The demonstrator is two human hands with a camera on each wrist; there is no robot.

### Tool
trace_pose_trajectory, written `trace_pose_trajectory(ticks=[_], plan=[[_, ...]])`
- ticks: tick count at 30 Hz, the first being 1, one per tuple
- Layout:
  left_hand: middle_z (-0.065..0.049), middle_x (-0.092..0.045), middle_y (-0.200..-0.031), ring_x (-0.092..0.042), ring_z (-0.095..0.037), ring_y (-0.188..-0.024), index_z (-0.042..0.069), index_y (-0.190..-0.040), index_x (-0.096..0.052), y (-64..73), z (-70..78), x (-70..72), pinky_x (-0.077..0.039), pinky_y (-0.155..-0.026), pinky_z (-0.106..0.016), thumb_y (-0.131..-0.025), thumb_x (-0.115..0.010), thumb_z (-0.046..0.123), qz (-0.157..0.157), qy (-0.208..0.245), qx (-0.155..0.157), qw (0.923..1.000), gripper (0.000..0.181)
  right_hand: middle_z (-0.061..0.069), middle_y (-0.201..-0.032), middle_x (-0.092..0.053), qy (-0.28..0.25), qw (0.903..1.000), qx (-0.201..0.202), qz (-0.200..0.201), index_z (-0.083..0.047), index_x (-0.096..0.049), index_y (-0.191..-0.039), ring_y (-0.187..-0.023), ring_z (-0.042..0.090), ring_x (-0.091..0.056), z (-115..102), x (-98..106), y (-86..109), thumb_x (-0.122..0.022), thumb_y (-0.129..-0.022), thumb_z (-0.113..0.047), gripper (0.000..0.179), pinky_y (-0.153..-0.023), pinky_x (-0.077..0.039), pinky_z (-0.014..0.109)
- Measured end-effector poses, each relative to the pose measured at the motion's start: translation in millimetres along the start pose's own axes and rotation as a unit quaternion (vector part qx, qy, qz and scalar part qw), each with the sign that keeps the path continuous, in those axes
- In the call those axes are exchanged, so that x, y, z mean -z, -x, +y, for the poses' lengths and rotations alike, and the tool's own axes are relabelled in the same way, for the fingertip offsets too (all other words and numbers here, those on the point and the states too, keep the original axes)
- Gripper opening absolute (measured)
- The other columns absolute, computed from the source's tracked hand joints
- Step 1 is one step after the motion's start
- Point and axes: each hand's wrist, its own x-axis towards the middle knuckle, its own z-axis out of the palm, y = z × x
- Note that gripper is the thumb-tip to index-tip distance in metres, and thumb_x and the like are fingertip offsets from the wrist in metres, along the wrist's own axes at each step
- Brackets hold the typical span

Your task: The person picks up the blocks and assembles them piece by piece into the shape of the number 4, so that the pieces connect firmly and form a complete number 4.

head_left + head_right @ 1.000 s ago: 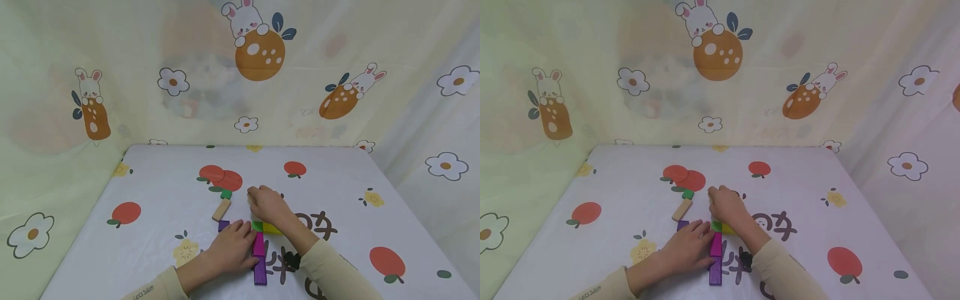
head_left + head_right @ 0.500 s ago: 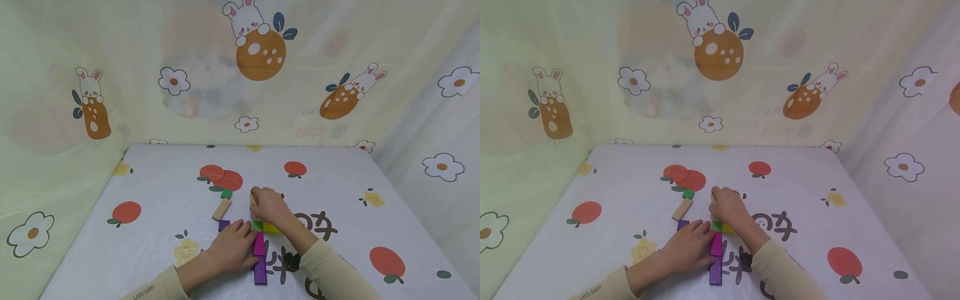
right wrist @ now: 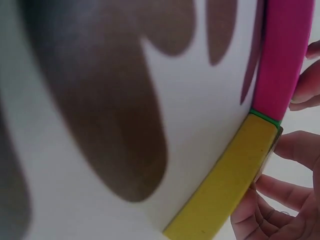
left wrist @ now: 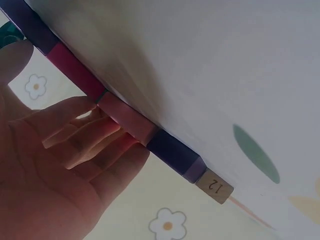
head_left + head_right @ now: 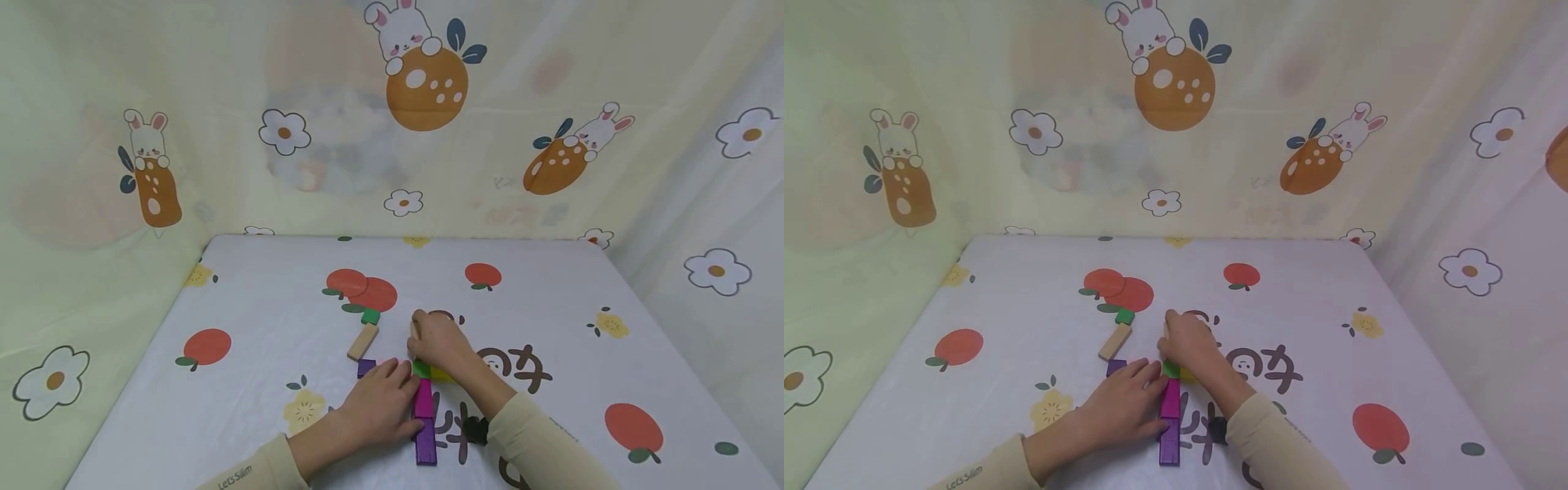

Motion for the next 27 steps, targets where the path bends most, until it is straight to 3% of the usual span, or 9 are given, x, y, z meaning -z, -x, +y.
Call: trace_pose_trajectory(ticks=[27], plan=[[-0.006, -0.054, -0.151, -0.051, -0.025, -0.14, 0.017, -0.146, -0.058, 2.4, 1.1, -0.8, -0.042, -0.118, -0.038, -0.092, -0.064, 0.065, 0.008, -0.014, -0.004, 0.9999, 0.073, 0.012, -0.099, -0.071, 0.009, 0.9999, -0.006, 0.004, -0.001, -0.067, -0.126, -0.074, 0.02, -0.058, 4.0, -4.8, 7.1, -0.072, -0.092, -0.029, 0.044, -0.065, -0.052, 0.032]])
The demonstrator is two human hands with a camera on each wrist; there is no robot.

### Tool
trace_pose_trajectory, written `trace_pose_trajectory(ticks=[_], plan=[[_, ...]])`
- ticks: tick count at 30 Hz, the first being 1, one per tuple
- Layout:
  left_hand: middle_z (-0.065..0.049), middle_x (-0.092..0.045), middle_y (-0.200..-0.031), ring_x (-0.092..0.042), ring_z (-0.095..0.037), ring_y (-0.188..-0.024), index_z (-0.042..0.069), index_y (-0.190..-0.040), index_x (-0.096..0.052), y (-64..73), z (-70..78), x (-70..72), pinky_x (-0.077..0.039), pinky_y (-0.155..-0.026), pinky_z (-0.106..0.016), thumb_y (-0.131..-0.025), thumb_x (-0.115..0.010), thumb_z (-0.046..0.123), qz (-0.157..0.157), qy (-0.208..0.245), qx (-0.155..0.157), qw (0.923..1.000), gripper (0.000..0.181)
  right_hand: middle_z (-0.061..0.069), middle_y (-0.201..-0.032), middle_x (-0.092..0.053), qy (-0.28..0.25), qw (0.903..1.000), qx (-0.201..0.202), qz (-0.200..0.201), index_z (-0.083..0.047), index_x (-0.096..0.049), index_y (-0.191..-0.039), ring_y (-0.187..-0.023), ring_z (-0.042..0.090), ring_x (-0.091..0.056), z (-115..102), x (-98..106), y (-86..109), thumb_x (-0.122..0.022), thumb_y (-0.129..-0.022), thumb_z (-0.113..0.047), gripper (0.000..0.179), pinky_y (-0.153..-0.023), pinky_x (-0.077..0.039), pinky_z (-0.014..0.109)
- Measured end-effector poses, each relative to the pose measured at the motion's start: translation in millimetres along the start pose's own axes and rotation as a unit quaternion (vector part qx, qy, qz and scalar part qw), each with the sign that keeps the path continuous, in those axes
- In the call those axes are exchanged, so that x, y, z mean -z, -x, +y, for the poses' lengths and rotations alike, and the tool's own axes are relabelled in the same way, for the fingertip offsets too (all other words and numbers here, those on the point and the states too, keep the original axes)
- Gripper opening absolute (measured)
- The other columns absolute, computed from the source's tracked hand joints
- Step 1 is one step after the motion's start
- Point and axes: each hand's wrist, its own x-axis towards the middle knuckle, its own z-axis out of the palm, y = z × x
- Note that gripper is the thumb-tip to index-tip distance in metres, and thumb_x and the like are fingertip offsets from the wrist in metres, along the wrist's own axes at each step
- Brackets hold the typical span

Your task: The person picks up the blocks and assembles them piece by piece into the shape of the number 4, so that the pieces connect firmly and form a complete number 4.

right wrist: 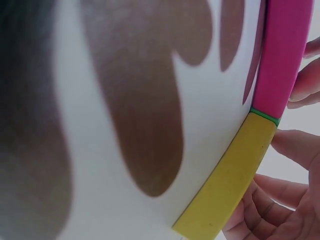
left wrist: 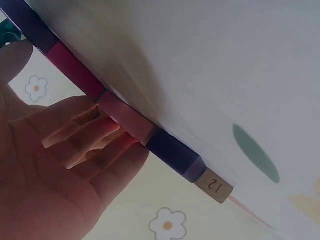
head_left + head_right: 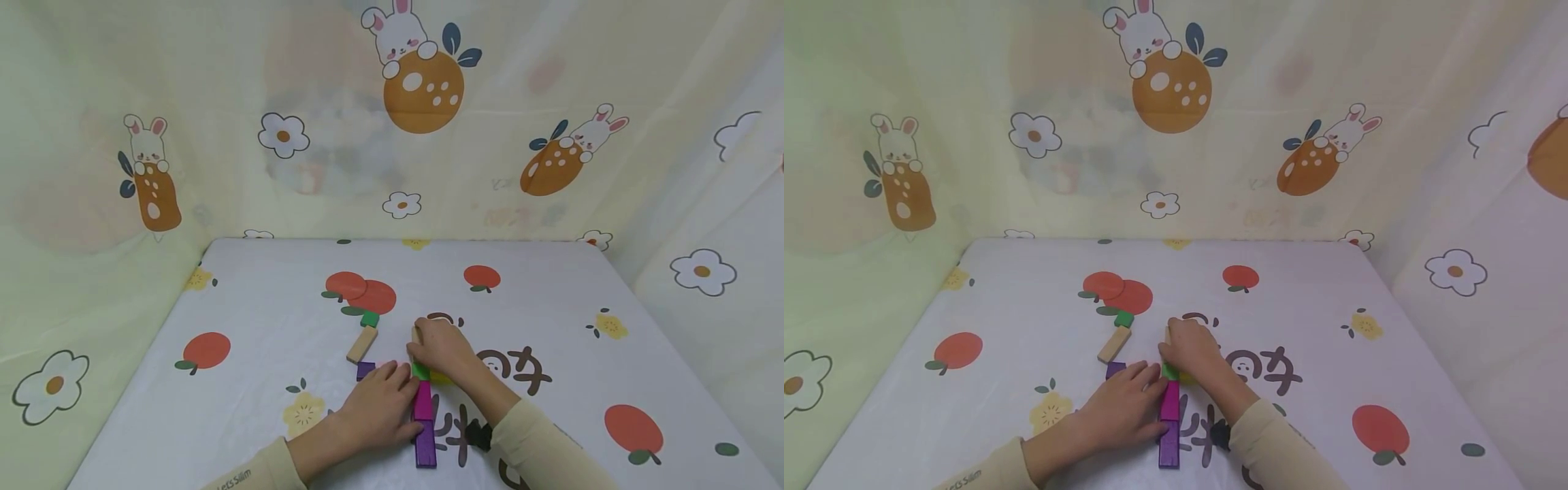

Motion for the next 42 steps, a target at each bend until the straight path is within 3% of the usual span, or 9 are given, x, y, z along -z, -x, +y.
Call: trace_pose_trajectory(ticks=[12, 18, 27, 34, 42], plan=[[-0.005, -0.054, -0.151, -0.05, -0.025, -0.14, 0.017, -0.146, -0.058, -1.0, 0.1, 1.7, -0.043, -0.117, -0.038, -0.092, -0.065, 0.065, -0.004, 0.008, 0.002, 1.0, 0.073, 0.016, -0.119, -0.072, 0.002, 0.9999, 0.009, -0.011, -0.002, -0.065, -0.132, -0.092, 0.026, -0.064, 1.2, 0.2, 2.8, -0.075, -0.092, -0.031, 0.05, -0.088, -0.06, 0.044], [-0.005, -0.055, -0.149, -0.051, -0.024, -0.139, 0.018, -0.145, -0.059, -1.8, -0.1, 2.0, -0.044, -0.117, -0.038, -0.092, -0.065, 0.066, -0.004, 0.008, 0.001, 1.0, 0.072, 0.018, -0.124, -0.071, 0.003, 0.9998, 0.011, -0.016, -0.002, -0.064, -0.135, -0.1, 0.029, -0.066, 0.7, 1.7, 5.7, -0.076, -0.092, -0.032, 0.054, -0.093, -0.059, 0.047], [-0.004, -0.057, -0.144, -0.052, -0.024, -0.136, 0.017, -0.144, -0.061, -4.3, -2.2, 0.0, -0.046, -0.115, -0.039, -0.092, -0.066, 0.064, 0.011, 0.013, 0.0, 0.9999, 0.071, 0.015, -0.118, -0.072, -0.018, 0.9993, 0.02, -0.026, -0.001, -0.064, -0.135, -0.087, 0.023, -0.06, 1.8, 7.5, 4.3, -0.074, -0.093, -0.028, 0.051, -0.076, -0.054, 0.035], [-0.005, -0.057, -0.146, -0.052, -0.024, -0.136, 0.016, -0.144, -0.061, -3.7, -1.0, 2.3, -0.046, -0.115, -0.039, -0.093, -0.066, 0.063, 0.007, 0.017, -0.001, 0.9998, 0.07, 0.014, -0.109, -0.073, -0.029, 0.9988, 0.028, -0.026, 0.0, -0.065, -0.135, -0.083, 0.021, -0.058, 5.2, 6.9, 4.5, -0.075, -0.093, -0.026, 0.051, -0.07, -0.049, 0.032], [-0.003, -0.057, -0.145, -0.052, -0.023, -0.136, 0.017, -0.144, -0.061, -3.1, 0.4, 3.5, -0.045, -0.115, -0.037, -0.092, -0.065, 0.065, 0.005, 0.015, 0.003, 0.9999, 0.071, 0.017, -0.12, -0.073, -0.031, 0.9988, 0.03, -0.025, 0.0, -0.065, -0.136, -0.087, 0.023, -0.059, 7.8, 8.1, 6.5, -0.075, -0.093, -0.026, 0.052, -0.076, -0.052, 0.036]])
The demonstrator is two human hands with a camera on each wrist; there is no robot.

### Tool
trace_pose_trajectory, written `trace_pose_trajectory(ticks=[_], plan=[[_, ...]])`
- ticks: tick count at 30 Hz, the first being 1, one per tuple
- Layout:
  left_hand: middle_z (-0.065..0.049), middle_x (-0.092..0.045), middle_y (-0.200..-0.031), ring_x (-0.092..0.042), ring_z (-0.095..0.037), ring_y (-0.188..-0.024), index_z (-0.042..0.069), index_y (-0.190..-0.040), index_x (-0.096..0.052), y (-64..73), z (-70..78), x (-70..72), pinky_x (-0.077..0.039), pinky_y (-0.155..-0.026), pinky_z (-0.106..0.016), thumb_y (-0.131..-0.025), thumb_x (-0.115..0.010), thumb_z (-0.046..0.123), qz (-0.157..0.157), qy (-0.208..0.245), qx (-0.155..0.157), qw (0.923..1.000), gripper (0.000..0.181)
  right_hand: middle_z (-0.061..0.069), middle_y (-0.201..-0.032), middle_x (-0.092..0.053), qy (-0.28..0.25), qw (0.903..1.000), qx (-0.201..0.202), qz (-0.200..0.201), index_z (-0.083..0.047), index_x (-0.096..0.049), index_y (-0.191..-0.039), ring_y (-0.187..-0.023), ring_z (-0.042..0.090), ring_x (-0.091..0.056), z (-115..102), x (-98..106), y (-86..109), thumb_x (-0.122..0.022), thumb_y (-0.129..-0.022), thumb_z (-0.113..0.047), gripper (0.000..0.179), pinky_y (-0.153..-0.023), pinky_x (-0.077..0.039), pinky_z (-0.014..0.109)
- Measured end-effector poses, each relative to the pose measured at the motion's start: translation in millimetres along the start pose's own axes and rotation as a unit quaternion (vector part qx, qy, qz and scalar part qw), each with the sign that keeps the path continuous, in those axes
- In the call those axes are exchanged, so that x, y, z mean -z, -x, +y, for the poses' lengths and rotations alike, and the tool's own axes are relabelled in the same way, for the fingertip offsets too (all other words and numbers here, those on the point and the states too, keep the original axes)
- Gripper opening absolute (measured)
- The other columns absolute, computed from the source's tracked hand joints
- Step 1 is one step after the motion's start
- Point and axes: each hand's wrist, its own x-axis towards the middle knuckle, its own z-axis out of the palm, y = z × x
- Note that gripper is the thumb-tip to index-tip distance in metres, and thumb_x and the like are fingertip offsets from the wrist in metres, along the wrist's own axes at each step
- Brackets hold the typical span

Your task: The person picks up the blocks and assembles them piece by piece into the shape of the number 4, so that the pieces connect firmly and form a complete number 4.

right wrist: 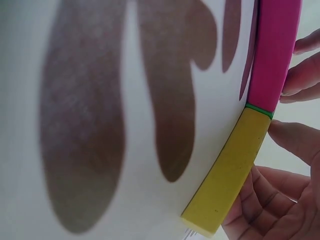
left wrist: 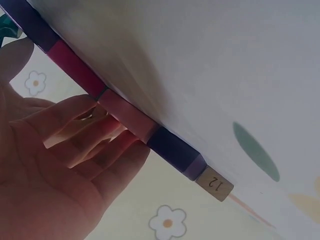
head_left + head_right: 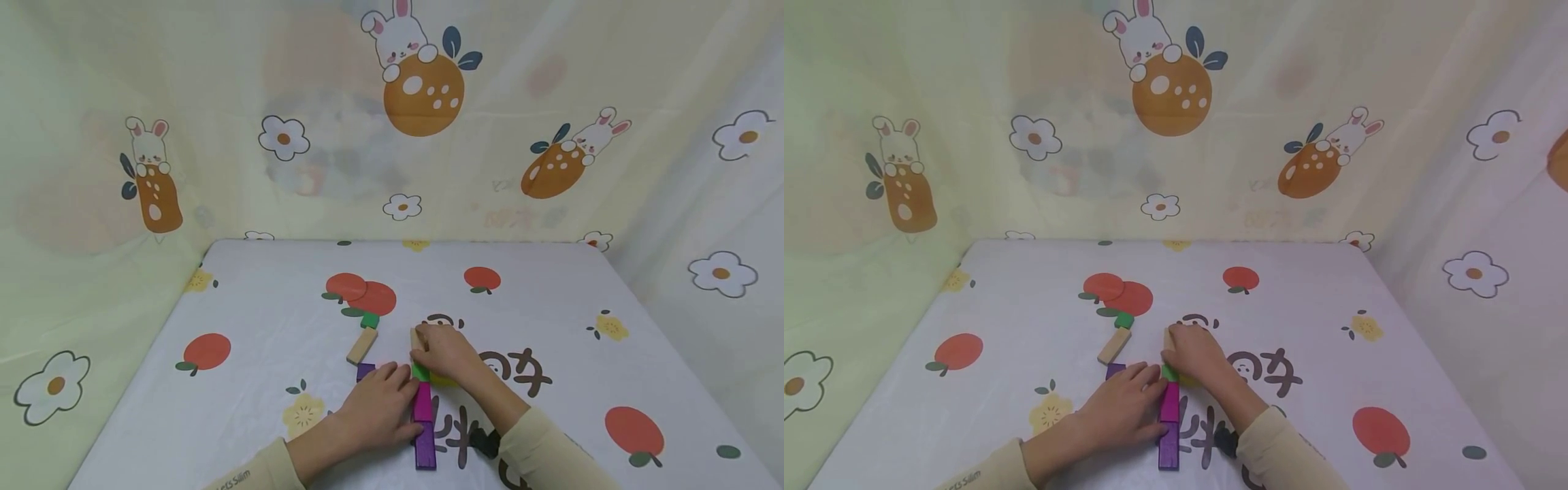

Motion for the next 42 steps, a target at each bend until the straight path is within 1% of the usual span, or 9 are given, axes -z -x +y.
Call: trace_pose_trajectory(ticks=[5, 11, 17, 24, 27, 30, 35, 38, 42], plan=[[-0.003, -0.058, -0.141, -0.053, -0.023, -0.134, 0.016, -0.142, -0.062, -0.3, -0.1, -0.6, -0.046, -0.114, -0.037, -0.092, -0.066, 0.064, 0.01, -0.001, -0.005, 0.9999, 0.07, 0.017, -0.12, -0.073, 0.005, 1.0, 0.001, 0.001, -0.001, -0.065, -0.135, -0.086, 0.022, -0.059, 0, 0, 2.3, -0.076, -0.093, -0.028, 0.051, -0.076, -0.053, 0.036], [-0.002, -0.059, -0.133, -0.054, -0.022, -0.129, 0.014, -0.138, -0.064, 1.1, -0.9, -0.9, -0.046, -0.113, -0.038, -0.092, -0.067, 0.063, 0.037, -0.005, -0.013, 0.9992, 0.067, 0.01, -0.102, -0.073, 0.018, 0.9996, 0.007, 0.02, -0.005, -0.067, -0.132, -0.08, 0.018, -0.058, 1, 2, 5.2, -0.073, -0.092, -0.026, 0.045, -0.068, -0.052, 0.034], [0.0, -0.061, -0.125, -0.055, -0.021, -0.125, 0.015, -0.132, -0.067, 1.2, -3.6, -1.9, -0.049, -0.108, -0.039, -0.094, -0.064, 0.06, 0.07, -0.007, -0.018, 0.9974, 0.059, 0.013, -0.118, -0.072, 0.034, 0.9983, 0.008, 0.046, -0.008, -0.067, -0.133, -0.092, 0.022, -0.066, -1, 3, 14.7, -0.073, -0.093, -0.03, 0.046, -0.083, -0.059, 0.043], [-0.001, -0.064, -0.124, -0.058, -0.022, -0.124, 0.017, -0.13, -0.068, 1.0, -9.4, -3.0, -0.052, -0.103, -0.042, -0.095, -0.064, 0.055, 0.096, -0.007, -0.009, 0.9953, 0.051, 0.01, -0.117, -0.069, 0.045, 0.9948, 0.059, 0.069, -0.009, -0.071, -0.128, -0.104, 0.025, -0.066, 1, 3, 30.4, -0.077, -0.091, -0.029, 0.042, -0.087, -0.059, 0.043], [-0.001, -0.065, -0.122, -0.059, -0.022, -0.123, 0.017, -0.127, -0.068, 0.8, -12.6, -3.5, -0.052, -0.103, -0.042, -0.095, -0.065, 0.05, 0.101, 0.003, 0.002, 0.9949, 0.045, 0.009, -0.122, -0.069, 0.045, 0.9928, 0.083, 0.074, -0.012, -0.072, -0.128, -0.113, 0.026, -0.065, 3, 3, 36.6, -0.077, -0.091, -0.029, 0.041, -0.095, -0.057, 0.045], [0.0, -0.066, -0.122, -0.06, -0.022, -0.123, 0.018, -0.125, -0.069, 1.8, -17.0, -1.8, -0.051, -0.104, -0.044, -0.095, -0.067, 0.046, 0.096, 0.018, 0.024, 0.995, 0.042, 0.008, -0.129, -0.068, 0.041, 0.9919, 0.103, 0.063, -0.015, -0.071, -0.131, -0.12, 0.028, -0.063, 3, 5, 42.9, -0.078, -0.09, -0.029, 0.043, -0.1, -0.055, 0.049], [0.0, -0.068, -0.119, -0.062, -0.022, -0.118, 0.021, -0.114, -0.07, 4.1, -25.3, 3.5, -0.053, -0.099, -0.045, -0.093, -0.071, 0.043, 0.086, 0.038, 0.066, 0.9934, 0.03, 0.009, -0.144, -0.061, 0.028, 0.9911, 0.129, 0.015, -0.02, -0.067, -0.138, -0.136, 0.033, -0.055, 6, 10, 53.6, -0.079, -0.09, -0.033, 0.051, -0.109, -0.048, 0.058], [0.0, -0.068, -0.116, -0.064, -0.023, -0.114, 0.022, -0.106, -0.069, 5.6, -30.1, 4.6, -0.055, -0.096, -0.046, -0.092, -0.074, 0.041, 0.089, 0.039, 0.085, 0.9916, 0.024, 0.01, -0.15, -0.056, 0.029, 0.9886, 0.148, -0.008, -0.021, -0.065, -0.14, -0.142, 0.035, -0.05, 10, 9, 58.6, -0.079, -0.089, -0.038, 0.056, -0.111, -0.044, 0.062], [-0.001, -0.069, -0.116, -0.065, -0.024, -0.111, 0.022, -0.105, -0.071, 6.1, -35.5, 3.9, -0.055, -0.095, -0.046, -0.09, -0.076, 0.04, 0.09, 0.028, 0.101, 0.9904, 0.024, 0.008, -0.156, -0.051, 0.037, 0.9848, 0.168, -0.024, -0.023, -0.062, -0.144, -0.147, 0.035, -0.044, 15, 6, 62.8, -0.078, -0.087, -0.048, 0.064, -0.115, -0.039, 0.063]])
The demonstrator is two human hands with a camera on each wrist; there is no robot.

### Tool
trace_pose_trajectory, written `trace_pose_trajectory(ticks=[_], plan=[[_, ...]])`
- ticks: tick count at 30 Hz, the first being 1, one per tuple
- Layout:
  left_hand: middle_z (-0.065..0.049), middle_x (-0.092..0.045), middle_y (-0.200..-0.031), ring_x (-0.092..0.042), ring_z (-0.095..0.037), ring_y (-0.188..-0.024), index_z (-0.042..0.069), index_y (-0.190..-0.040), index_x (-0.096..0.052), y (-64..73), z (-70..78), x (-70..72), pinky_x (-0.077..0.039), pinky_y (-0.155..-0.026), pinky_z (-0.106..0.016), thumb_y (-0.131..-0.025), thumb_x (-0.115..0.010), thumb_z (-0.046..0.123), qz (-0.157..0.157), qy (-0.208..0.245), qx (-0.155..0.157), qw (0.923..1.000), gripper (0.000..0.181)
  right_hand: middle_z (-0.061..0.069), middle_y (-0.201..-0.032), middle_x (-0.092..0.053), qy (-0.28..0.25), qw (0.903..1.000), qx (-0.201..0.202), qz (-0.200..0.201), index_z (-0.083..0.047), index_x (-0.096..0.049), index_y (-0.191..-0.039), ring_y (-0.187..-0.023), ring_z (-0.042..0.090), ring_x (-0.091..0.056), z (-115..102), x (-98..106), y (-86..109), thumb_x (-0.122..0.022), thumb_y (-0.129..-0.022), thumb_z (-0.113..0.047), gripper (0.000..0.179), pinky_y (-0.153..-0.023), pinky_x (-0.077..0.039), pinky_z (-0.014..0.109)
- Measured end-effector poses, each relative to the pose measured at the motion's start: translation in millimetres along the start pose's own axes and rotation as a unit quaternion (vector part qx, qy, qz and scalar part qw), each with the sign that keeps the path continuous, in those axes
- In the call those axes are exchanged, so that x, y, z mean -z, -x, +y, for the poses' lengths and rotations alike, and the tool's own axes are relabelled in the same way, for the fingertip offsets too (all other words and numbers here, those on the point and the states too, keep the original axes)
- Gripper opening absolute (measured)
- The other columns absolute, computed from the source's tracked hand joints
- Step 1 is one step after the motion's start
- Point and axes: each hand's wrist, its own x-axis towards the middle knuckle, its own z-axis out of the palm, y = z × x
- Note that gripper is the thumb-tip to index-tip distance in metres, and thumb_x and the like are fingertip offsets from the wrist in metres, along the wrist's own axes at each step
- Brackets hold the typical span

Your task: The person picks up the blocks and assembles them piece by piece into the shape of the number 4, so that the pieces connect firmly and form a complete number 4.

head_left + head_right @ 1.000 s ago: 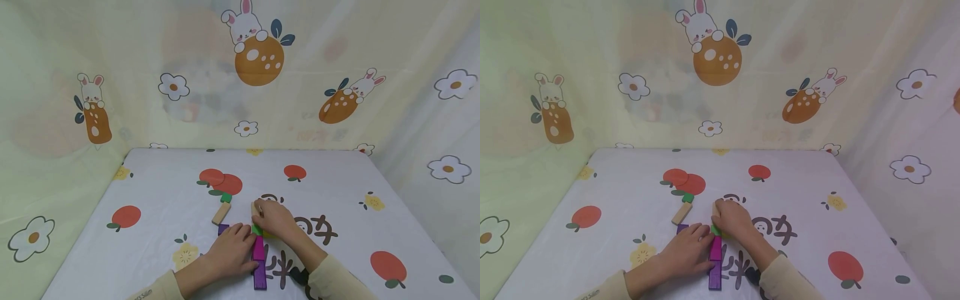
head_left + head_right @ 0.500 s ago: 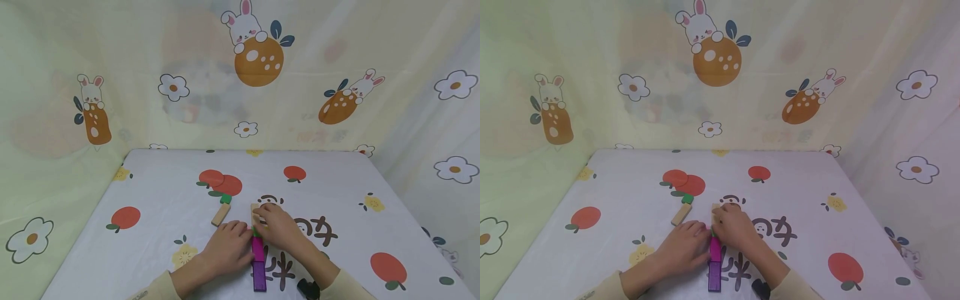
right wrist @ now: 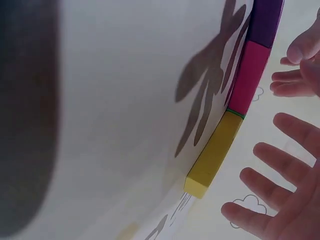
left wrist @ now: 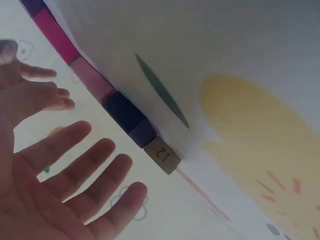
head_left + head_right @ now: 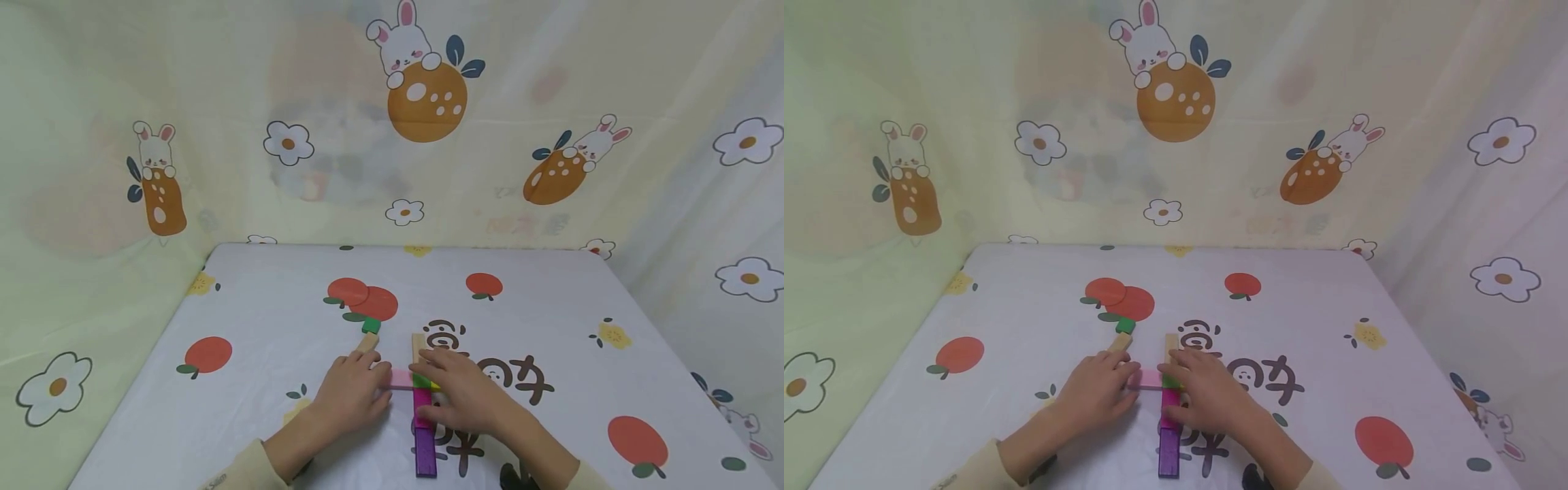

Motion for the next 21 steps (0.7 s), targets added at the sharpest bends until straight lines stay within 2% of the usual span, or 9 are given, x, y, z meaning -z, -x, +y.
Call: trace_pose_trajectory(ticks=[8, 13, 16, 21], plan=[[-0.003, -0.07, -0.114, -0.066, -0.024, -0.104, 0.02, -0.105, -0.073, 0.2, -4.2, -2.5, -0.056, -0.088, -0.044, -0.089, -0.078, 0.036, 0.018, -0.008, 0.002, 0.9998, 0.024, 0.01, -0.16, -0.047, 0.016, 0.9996, 0.022, -0.012, -0.023, -0.058, -0.147, -0.149, 0.038, -0.04, 2.1, -3.6, 7.0, -0.077, -0.084, -0.06, 0.076, -0.116, -0.035, 0.066], [-0.001, -0.069, -0.107, -0.065, -0.023, -0.095, 0.022, -0.095, -0.07, 0.6, -6.0, -4.2, -0.055, -0.08, -0.04, -0.088, -0.079, 0.033, 0.026, -0.008, 0.003, 0.9996, 0.016, 0.01, -0.162, -0.044, 0.013, 0.9994, 0.021, -0.024, -0.024, -0.057, -0.148, -0.151, 0.036, -0.038, 0.7, -3.3, 8.9, -0.076, -0.084, -0.059, 0.076, -0.118, -0.032, 0.066], [0.0, -0.067, -0.103, -0.064, -0.021, -0.092, 0.022, -0.091, -0.069, -0.1, -6.6, -5.0, -0.054, -0.077, -0.038, -0.088, -0.08, 0.031, 0.023, -0.006, 0.006, 0.9997, 0.014, 0.01, -0.163, -0.043, 0.009, 0.9993, 0.019, -0.03, -0.023, -0.057, -0.148, -0.151, 0.037, -0.037, 0.0, -1.9, 9.6, -0.076, -0.084, -0.059, 0.076, -0.118, -0.031, 0.067], [0.001, -0.066, -0.101, -0.063, -0.02, -0.093, 0.022, -0.095, -0.072, -1.7, -5.8, -5.1, -0.054, -0.08, -0.038, -0.089, -0.08, 0.03, 0.005, -0.004, 0.02, 0.9998, 0.012, 0.01, -0.163, -0.043, 0.009, 0.999, 0.016, -0.04, -0.022, -0.058, -0.147, -0.152, 0.037, -0.037, -1.5, -0.2, 10.4, -0.076, -0.084, -0.059, 0.075, -0.118, -0.031, 0.068]])
